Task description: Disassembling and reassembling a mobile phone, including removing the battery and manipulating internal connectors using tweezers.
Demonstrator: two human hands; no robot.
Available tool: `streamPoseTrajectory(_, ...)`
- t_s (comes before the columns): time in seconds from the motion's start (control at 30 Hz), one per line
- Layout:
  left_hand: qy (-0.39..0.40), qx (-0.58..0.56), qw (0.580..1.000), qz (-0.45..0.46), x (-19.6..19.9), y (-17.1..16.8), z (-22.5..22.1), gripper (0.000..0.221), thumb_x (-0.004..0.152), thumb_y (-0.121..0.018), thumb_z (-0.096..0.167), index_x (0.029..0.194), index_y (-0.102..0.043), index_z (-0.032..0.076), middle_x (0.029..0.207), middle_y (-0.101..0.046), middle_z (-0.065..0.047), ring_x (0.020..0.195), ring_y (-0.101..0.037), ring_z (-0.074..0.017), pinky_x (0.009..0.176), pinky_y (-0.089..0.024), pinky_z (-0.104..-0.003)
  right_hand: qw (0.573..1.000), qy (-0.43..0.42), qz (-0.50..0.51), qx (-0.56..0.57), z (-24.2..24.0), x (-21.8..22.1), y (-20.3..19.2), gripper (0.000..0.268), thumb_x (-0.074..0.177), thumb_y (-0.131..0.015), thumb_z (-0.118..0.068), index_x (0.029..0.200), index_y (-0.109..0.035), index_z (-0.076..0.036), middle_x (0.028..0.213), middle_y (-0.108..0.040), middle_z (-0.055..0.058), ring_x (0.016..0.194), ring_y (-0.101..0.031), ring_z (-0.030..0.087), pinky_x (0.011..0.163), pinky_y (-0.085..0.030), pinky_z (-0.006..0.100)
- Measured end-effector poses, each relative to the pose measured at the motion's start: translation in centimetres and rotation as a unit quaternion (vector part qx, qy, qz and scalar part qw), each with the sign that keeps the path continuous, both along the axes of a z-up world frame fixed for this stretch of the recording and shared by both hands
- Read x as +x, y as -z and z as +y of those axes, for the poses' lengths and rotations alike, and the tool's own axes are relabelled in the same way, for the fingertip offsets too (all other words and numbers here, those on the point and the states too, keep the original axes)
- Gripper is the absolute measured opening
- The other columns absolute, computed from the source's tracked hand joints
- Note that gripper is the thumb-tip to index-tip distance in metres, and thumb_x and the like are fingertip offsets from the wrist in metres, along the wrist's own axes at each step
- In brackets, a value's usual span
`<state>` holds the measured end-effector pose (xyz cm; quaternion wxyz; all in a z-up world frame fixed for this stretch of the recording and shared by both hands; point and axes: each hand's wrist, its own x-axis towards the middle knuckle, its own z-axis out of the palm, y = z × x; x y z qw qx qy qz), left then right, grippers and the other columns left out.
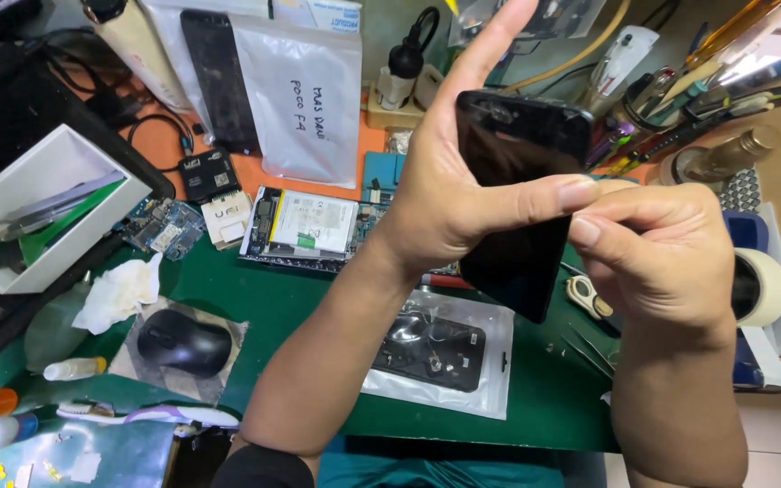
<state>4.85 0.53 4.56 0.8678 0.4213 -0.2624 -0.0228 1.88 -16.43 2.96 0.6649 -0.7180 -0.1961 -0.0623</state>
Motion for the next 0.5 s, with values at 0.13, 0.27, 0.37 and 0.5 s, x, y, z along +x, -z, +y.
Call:
streamPoseTrajectory(0.13, -0.006, -0.022, 0.999, 0.024, -0.16, 0.4, 0.04, 0.089, 0.064, -0.074, 0.007, 0.138, -0.025, 0.006, 0.093, -0.06, -0.006, 0.086, -0.06, -0.014, 0.085, -0.051, -0.025, 1.0, -0.001, -0.005, 0.001, -0.53, 0.25, 0.86, 0.007, 0.079, -0.056, -0.007, 0.076, -0.056, -0.001, 0.048, -0.039, 0.001, 0.047, -0.033, 0.008, 0.046, -0.029, 0.021)
streamPoseTrajectory(0.27, 0.013, -0.029, 0.999, 0.045, -0.24, 0.14, 0.12, 0.087, 0.063, -0.074, 0.008, 0.136, -0.027, 0.008, 0.083, -0.061, -0.005, 0.079, -0.059, -0.013, 0.08, -0.051, -0.025, 1.0, 0.017, 0.008, 0.013, -0.56, 0.23, 1.06, 0.008, 0.077, -0.058, -0.01, 0.077, -0.056, -0.002, 0.049, -0.044, 0.003, 0.044, -0.036, 0.008, 0.045, -0.031, 0.02)
streamPoseTrajectory(0.37, 0.003, -0.017, 0.999, 0.039, -0.22, 0.14, 0.23, 0.086, 0.063, -0.074, 0.008, 0.136, -0.027, 0.008, 0.088, -0.061, -0.005, 0.081, -0.06, -0.014, 0.081, -0.051, -0.025, 0.999, -0.01, -0.009, 0.03, -0.13, 0.23, 0.84, 0.01, 0.078, -0.057, -0.01, 0.074, -0.055, -0.001, 0.052, -0.045, 0.003, 0.052, -0.038, 0.01, 0.054, -0.035, 0.022)
streamPoseTrajectory(0.5, 0.009, -0.022, 1.0, 0.009, 0.03, 0.4, 0.23, 0.086, 0.066, -0.074, 0.008, 0.137, -0.026, 0.008, 0.089, -0.061, -0.005, 0.08, -0.061, -0.0138, 0.08, -0.051, -0.024, 0.999, -0.014, -0.024, 0.018, 0.1, 0.13, 0.64, 0.011, 0.08, -0.055, -0.01, 0.075, -0.054, 0.001, 0.051, -0.04, 0.002, 0.055, -0.035, 0.012, 0.057, -0.033, 0.025)
